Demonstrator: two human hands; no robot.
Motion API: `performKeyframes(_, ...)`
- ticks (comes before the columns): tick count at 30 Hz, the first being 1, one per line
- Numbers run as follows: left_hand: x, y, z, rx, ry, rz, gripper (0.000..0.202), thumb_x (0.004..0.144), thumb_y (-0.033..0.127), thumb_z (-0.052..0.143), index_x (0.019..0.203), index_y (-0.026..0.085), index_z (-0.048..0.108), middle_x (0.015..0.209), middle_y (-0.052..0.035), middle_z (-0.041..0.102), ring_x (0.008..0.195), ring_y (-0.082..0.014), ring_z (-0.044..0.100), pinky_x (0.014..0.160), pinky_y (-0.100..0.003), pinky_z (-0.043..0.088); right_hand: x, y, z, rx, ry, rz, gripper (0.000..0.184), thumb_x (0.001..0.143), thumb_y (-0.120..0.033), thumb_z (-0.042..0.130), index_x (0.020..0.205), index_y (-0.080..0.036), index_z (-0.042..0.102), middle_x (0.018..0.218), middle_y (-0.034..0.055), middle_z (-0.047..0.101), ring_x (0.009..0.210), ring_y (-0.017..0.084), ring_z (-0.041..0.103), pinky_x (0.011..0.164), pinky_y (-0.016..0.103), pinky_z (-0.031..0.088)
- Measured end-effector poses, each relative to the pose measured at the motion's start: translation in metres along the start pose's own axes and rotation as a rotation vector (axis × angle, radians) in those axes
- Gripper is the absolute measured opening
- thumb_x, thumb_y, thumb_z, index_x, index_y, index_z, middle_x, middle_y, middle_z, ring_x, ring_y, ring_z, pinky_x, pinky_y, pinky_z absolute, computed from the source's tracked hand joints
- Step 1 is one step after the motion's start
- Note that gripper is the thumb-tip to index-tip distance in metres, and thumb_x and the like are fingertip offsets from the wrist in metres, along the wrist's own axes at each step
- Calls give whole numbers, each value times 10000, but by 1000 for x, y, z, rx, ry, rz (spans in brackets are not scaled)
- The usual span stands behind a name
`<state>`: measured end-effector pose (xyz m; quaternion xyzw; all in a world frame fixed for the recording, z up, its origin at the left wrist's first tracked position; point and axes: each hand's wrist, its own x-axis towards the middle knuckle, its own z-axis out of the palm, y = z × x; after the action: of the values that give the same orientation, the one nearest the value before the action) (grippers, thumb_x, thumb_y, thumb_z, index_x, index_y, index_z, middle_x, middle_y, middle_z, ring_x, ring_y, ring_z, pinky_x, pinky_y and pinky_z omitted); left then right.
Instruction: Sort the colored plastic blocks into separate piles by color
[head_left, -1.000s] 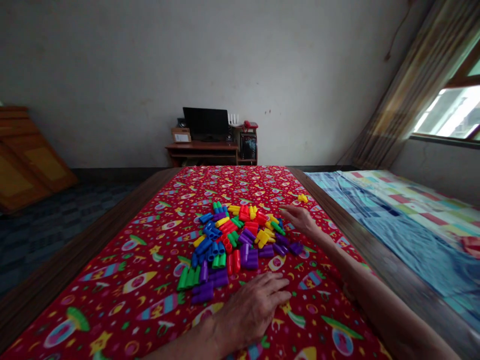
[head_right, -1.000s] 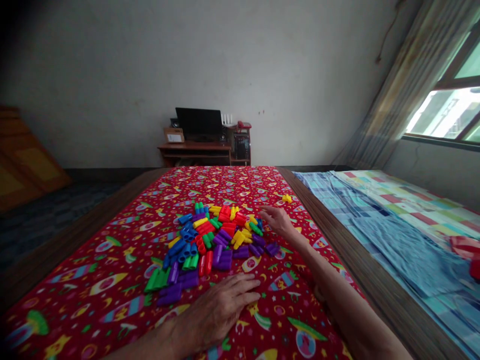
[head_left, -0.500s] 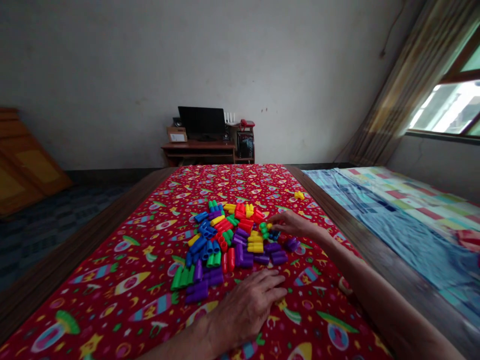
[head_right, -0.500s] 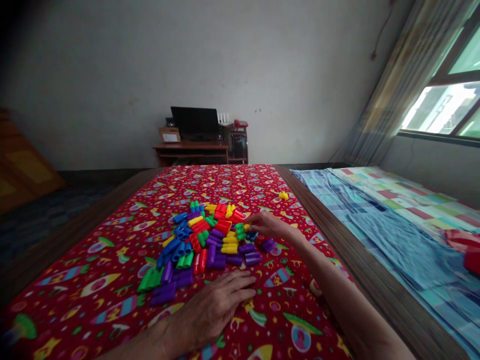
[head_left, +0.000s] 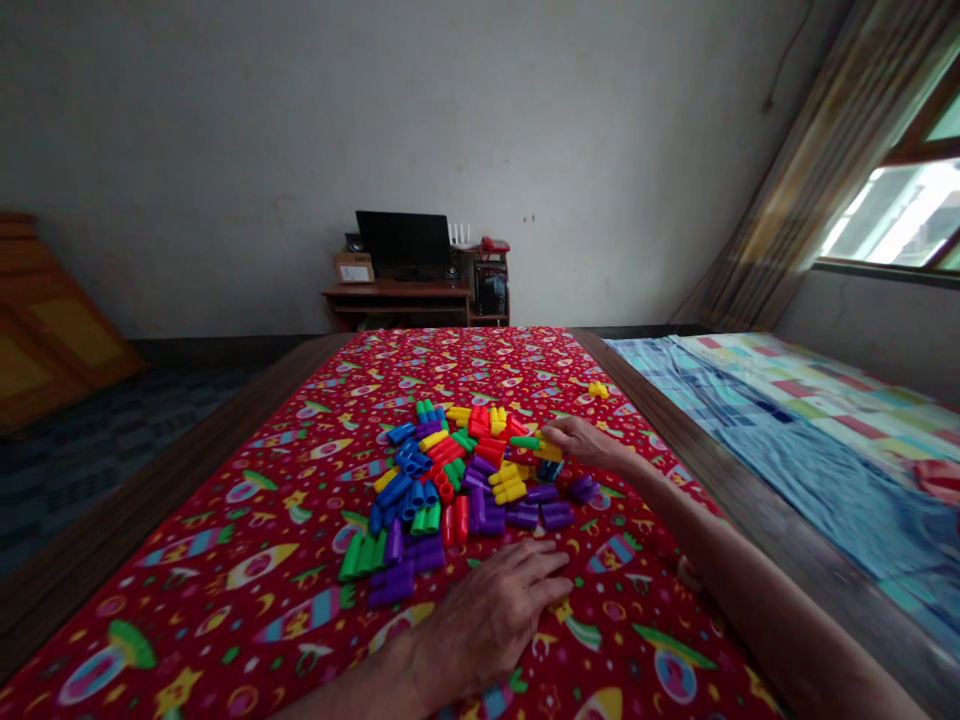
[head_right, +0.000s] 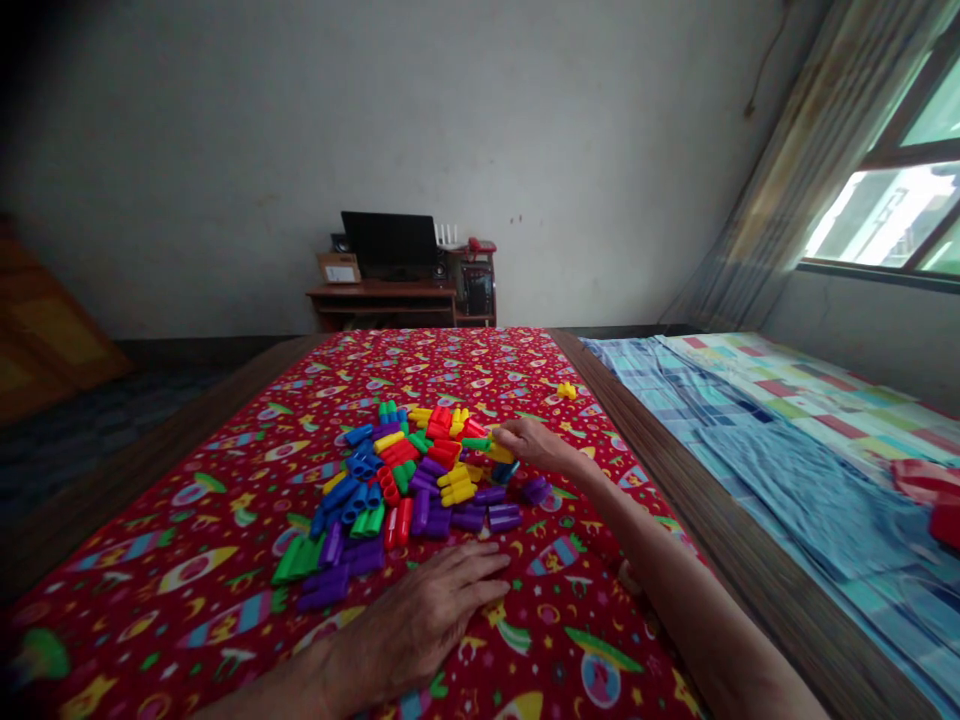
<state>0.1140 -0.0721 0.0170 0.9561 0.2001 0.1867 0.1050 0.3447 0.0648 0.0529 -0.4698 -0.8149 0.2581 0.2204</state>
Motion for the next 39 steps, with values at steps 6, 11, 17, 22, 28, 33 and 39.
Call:
performKeyframes(6, 0, -9, -5, 264, 450, -78, 520, 914, 78, 422, 1404, 251, 391, 1490, -83, 436, 1436, -265, 291, 1161, -542, 277, -11, -37, -5, 75, -300, -154, 510, 915, -592, 404, 693, -154, 541, 643, -26, 455, 591, 89, 390, 527, 220, 306)
performKeyframes(11, 2, -30, 1, 150, 499, -260, 292, 980, 208, 418, 1260, 236, 496, 1118, -71, 672, 1035, -208, 643, 890, -365, 531, -17, -50, -10, 33, -545, -178, 494, 909, -571, 439, 716, -142, 591, 619, -28, 463, 560, 81, 382, 503, 207, 296)
performKeyframes(17, 4, -25, -2, 96, 451, -240, 191, 976, 185, 393, 1006, 219, 579, 957, -40, 679, 917, -183, 650, 859, -336, 519, -17, -6, -40, 88, -351, -48, 532, 865, -629, 466, 625, -158, 524, 566, -46, 391, 535, 78, 324, 485, 216, 270)
performKeyframes(22, 3, -24, 1, 140, 486, -156, 463, 952, 291, 518, 1391, 214, 393, 1380, -136, 509, 1287, -259, 495, 1023, -406, 472, -16, -20, -31, 92, -378, -111, 505, 901, -582, 445, 675, -143, 551, 605, -35, 438, 555, 77, 370, 498, 203, 300)
performKeyframes(28, 0, -32, 4, -178, 495, -123, 295, 982, 195, 469, 1268, 263, 493, 1096, -32, 672, 1032, -149, 659, 900, -245, 534, -13, -54, 1, 101, -604, -252, 394, 912, -469, 493, 826, -116, 646, 703, 4, 570, 618, 92, 474, 555, 203, 358)
performKeyframes(33, 1, -30, 3, -190, 491, -150, 187, 986, 188, 445, 1125, 237, 560, 990, -24, 680, 938, -149, 672, 842, -242, 541, -10, -9, -27, 216, -377, -102, 491, 846, -584, 519, 689, -126, 599, 594, -27, 474, 545, 75, 383, 503, 203, 307)
performKeyframes(39, 4, -23, 3, 41, 331, -168, 191, 928, 148, 528, 1096, 229, 571, 1068, -44, 660, 1010, -203, 639, 883, -342, 533, -13, 74, -45, 306, 427, 351, 394, 706, -520, 604, 555, -164, 531, 483, -50, 409, 455, 72, 357, 454, 217, 266)
